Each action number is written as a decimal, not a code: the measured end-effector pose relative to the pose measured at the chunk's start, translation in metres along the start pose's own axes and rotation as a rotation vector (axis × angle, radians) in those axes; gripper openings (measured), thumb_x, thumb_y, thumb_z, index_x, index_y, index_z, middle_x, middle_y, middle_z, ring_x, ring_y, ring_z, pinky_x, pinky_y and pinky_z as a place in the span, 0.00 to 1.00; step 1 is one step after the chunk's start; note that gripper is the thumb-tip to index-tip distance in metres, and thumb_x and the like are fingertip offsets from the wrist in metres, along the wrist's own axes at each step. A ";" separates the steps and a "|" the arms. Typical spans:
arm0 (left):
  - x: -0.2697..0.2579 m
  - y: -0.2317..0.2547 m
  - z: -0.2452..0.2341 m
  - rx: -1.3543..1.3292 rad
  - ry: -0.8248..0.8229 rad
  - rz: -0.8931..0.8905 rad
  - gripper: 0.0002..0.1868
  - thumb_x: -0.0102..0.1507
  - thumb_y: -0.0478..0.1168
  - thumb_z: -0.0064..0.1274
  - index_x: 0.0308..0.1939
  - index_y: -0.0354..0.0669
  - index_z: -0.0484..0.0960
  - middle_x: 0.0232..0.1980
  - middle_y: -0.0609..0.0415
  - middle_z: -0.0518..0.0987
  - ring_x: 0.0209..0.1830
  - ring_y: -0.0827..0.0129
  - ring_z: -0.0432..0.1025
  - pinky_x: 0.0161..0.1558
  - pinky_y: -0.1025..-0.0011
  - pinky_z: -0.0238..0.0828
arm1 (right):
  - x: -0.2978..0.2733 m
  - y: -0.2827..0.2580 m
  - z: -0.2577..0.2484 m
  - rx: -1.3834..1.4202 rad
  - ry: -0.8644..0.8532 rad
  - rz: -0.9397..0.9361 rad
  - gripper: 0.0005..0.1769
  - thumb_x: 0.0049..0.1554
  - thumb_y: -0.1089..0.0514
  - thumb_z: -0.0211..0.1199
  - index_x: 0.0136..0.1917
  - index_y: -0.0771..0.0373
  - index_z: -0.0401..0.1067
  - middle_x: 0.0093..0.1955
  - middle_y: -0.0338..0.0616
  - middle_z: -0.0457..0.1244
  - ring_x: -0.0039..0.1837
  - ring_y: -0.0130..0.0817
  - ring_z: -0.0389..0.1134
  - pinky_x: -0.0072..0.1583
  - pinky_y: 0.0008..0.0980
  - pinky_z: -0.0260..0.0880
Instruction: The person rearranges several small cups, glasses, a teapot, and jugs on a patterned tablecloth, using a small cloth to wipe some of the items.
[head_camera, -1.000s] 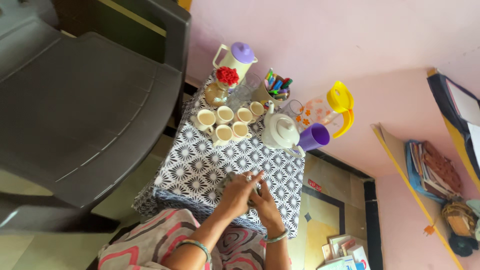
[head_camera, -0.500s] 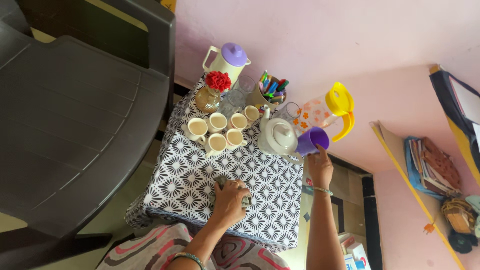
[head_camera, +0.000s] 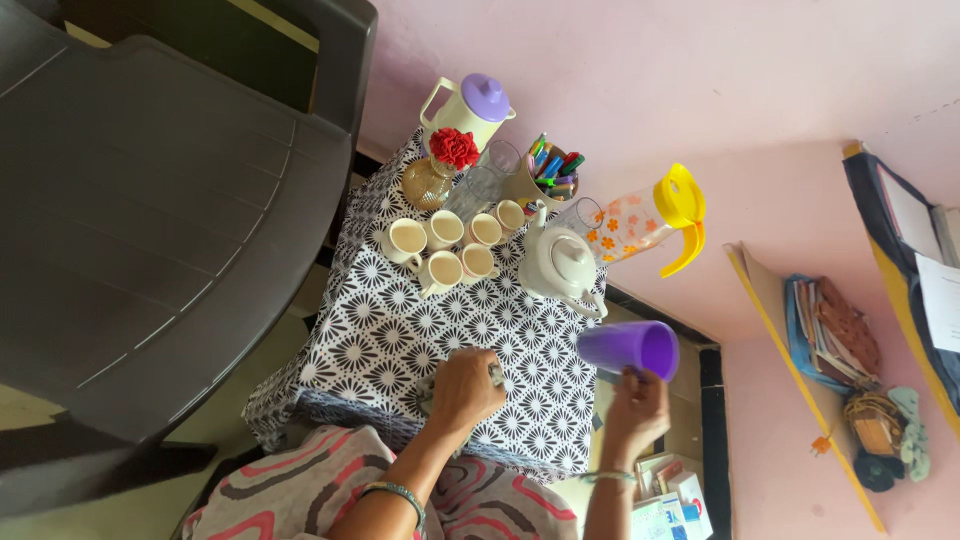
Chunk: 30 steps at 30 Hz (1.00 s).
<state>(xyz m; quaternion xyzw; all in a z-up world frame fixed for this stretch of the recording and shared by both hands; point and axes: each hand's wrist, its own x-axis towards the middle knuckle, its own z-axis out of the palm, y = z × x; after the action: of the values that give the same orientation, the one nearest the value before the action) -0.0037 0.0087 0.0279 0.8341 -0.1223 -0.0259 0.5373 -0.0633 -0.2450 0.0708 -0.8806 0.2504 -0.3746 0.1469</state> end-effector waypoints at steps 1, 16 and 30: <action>0.000 0.001 -0.003 -0.008 -0.028 -0.040 0.09 0.50 0.37 0.64 0.33 0.41 0.84 0.36 0.45 0.84 0.39 0.51 0.79 0.44 0.55 0.75 | -0.011 -0.015 -0.002 0.033 -0.033 -0.017 0.04 0.61 0.63 0.67 0.52 0.59 0.77 0.39 0.42 0.72 0.39 0.30 0.75 0.42 0.30 0.75; 0.005 -0.005 -0.006 0.060 0.037 -0.053 0.20 0.52 0.39 0.67 0.48 0.44 0.83 0.44 0.47 0.82 0.47 0.50 0.75 0.48 0.49 0.71 | -0.002 -0.125 0.067 0.230 -0.395 -0.335 0.08 0.57 0.63 0.65 0.52 0.63 0.74 0.44 0.48 0.72 0.41 0.38 0.76 0.43 0.36 0.74; 0.005 -0.010 -0.007 0.241 -0.142 -0.136 0.19 0.58 0.32 0.57 0.52 0.52 0.84 0.56 0.50 0.78 0.61 0.51 0.67 0.61 0.41 0.57 | 0.245 0.043 0.105 0.486 -0.164 0.385 0.25 0.66 0.42 0.56 0.63 0.64 0.62 0.55 0.42 0.62 0.49 0.26 0.62 0.43 0.29 0.64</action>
<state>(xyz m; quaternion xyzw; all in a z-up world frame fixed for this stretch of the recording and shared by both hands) 0.0039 0.0180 0.0220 0.8950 -0.1054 -0.1062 0.4203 0.1449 -0.4087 0.1244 -0.7835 0.3027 -0.3165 0.4409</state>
